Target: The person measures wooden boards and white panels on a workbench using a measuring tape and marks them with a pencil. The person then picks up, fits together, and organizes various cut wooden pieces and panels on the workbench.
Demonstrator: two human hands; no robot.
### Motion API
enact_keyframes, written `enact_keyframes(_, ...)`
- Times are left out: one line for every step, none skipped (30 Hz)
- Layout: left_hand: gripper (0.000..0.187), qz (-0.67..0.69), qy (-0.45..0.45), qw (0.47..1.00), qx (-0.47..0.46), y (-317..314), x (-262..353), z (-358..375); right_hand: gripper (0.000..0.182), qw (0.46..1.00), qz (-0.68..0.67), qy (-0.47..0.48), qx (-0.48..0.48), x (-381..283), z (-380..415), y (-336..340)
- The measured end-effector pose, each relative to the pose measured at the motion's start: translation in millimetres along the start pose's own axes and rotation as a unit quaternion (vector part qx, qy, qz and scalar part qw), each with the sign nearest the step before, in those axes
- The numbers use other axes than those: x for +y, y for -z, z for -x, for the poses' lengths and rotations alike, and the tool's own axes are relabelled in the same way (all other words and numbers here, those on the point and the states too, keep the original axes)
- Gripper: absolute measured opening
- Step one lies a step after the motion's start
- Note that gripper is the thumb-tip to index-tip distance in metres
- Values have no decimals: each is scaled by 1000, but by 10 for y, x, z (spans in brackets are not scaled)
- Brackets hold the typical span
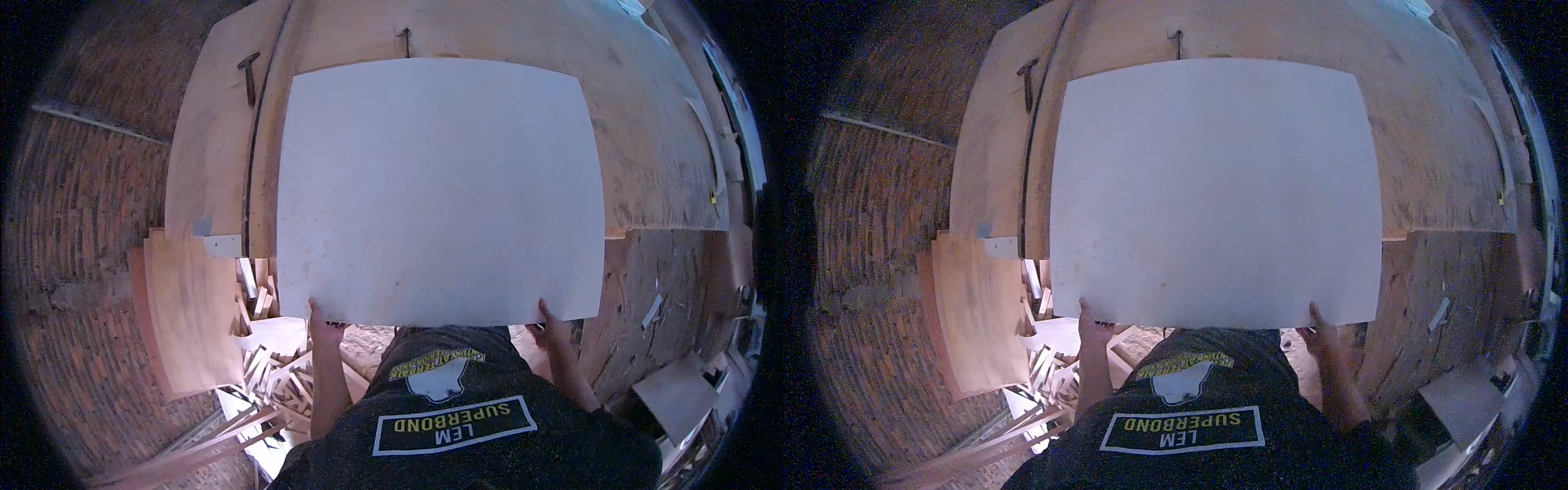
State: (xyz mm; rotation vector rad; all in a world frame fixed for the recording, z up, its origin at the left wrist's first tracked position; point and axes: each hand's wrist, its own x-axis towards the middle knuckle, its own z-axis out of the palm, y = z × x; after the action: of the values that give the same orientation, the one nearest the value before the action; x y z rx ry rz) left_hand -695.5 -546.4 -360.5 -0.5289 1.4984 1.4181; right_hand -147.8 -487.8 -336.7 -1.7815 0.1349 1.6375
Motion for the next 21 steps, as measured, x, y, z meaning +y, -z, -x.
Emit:
enact_keyframes(75, -2, -2, 1000, 5, -10, 9, 5, 72, 1000, 4, 1, 11, -31, 57, -55)
enact_keyframes(74, 0, 6, 1000, -1, -16, 18, 3, 72, 1000, 10, 2, 19, -40, 73, -81)
enact_keyframes(73, 4, 14, 1000, -5, -20, 31, 9, 70, 1000, 6, 5, 8, -39, 58, -60)
enact_keyframes(72, 10, 21, 1000, -10, 5, 41, -20, 68, 1000, 2, 8, -5, -54, 47, -54)
enact_keyframes(72, 12, 24, 999, -21, 41, 48, -83, 67, 1000, 0, 10, -17, -62, 34, -69)
enact_keyframes(71, 14, 27, 999, -33, 61, 50, -151, 66, 1000, 6, 8, -12, -69, 26, -75)
enact_keyframes(71, 16, 30, 998, -46, 77, 53, -197, 65, 1000, 12, 6, -8, -100, 61, -108)
enact_keyframes(70, 19, 26, 999, -43, 96, 53, -235, 65, 1000, 17, 5, -3, -121, 80, -133)
enact_keyframes(70, 22, 23, 999, -41, 113, 35, -272, 65, 1000, 7, 5, -2, -117, 63, -125)
enact_keyframes(70, 25, 21, 999, -40, 88, 43, -268, 66, 1000, -3, 5, -1, -110, 39, -125)
enact_keyframes(70, 26, 18, 999, -31, 64, 48, -262, 66, 1000, -13, 5, 0, -106, 13, -121)
enact_keyframes(70, 28, 14, 999, -22, 34, 48, -254, 67, 1000, 2, 8, -12, -112, -19, -111)
enact_keyframes(71, 28, 11, 999, -13, 24, 43, -261, 67, 1000, 16, 12, -22, -120, -25, -111)
enact_keyframes(70, 30, 8, 999, -21, 16, 46, -261, 68, 999, 30, 15, -32, -133, -25, -99)
enact_keyframes(70, 32, 6, 999, -29, 8, 55, -261, 68, 999, 22, 10, -27, -146, -29, -90)
enact_keyframes(70, 34, 3, 999, -38, -38, 57, -237, 68, 1000, 14, 6, -22, -176, -12, -122)
enact_keyframes(70, 34, 7, 999, -26, -74, 58, -211, 68, 1000, 6, 1, -18, -191, 14, -145)
enact_keyframes(69, 34, 10, 999, -13, -102, 80, -179, 68, 999, 39, 14, -20, -197, 36, -159)
enact_keyframes(68, 35, 12, 999, -1, -140, 99, -145, 68, 997, 72, 26, -24, -210, 43, -172)
enact_keyframes(68, 29, 14, 999, 9, -178, 114, -119, 68, 993, 105, 38, -27, -211, 49, -174)
enact_keyframes(68, 24, 15, 999, 18, -219, 127, -95, 68, 988, 135, 66, -45, -170, -2, -112)
